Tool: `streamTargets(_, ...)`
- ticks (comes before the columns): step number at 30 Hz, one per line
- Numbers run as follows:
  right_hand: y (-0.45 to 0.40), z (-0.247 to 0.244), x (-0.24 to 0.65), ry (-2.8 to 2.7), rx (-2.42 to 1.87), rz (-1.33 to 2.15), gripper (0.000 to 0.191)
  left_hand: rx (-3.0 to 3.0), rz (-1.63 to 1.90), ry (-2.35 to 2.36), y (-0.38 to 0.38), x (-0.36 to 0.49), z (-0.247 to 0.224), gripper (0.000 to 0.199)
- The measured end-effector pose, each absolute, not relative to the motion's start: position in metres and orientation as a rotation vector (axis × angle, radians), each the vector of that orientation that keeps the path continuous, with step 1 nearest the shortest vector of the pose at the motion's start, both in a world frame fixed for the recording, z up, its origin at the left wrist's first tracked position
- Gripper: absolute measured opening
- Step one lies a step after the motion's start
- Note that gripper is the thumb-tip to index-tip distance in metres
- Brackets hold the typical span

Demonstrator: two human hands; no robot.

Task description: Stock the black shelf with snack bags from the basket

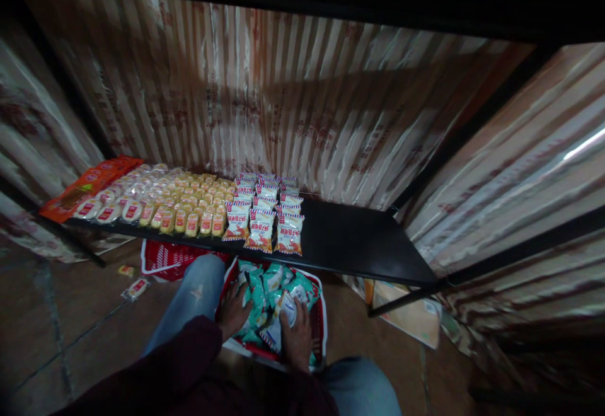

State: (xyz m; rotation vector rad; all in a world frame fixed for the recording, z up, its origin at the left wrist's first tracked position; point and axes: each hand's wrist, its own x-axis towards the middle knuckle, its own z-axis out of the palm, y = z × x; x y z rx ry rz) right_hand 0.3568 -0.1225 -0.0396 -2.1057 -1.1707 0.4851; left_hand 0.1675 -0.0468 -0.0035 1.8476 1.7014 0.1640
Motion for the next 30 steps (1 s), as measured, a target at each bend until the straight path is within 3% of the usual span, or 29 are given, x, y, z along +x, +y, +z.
streamTargets(10,-0.122,-0.031,0.353,-1.063,-2.132,0.481,0.069,1.817,0.172,1.663,-0.046,0.166,0.004,0.060)
streamTargets(21,-0.116,-0.028,0.347,-1.013,-2.260,0.468,0.064,1.849,0.217,1.602,-0.041,0.162,-0.020,0.061)
streamTargets(30,-0.101,0.005,0.342,-0.907,-2.454,0.628,0.060,1.851,0.239,1.604,-0.046,0.162,-0.010,0.059)
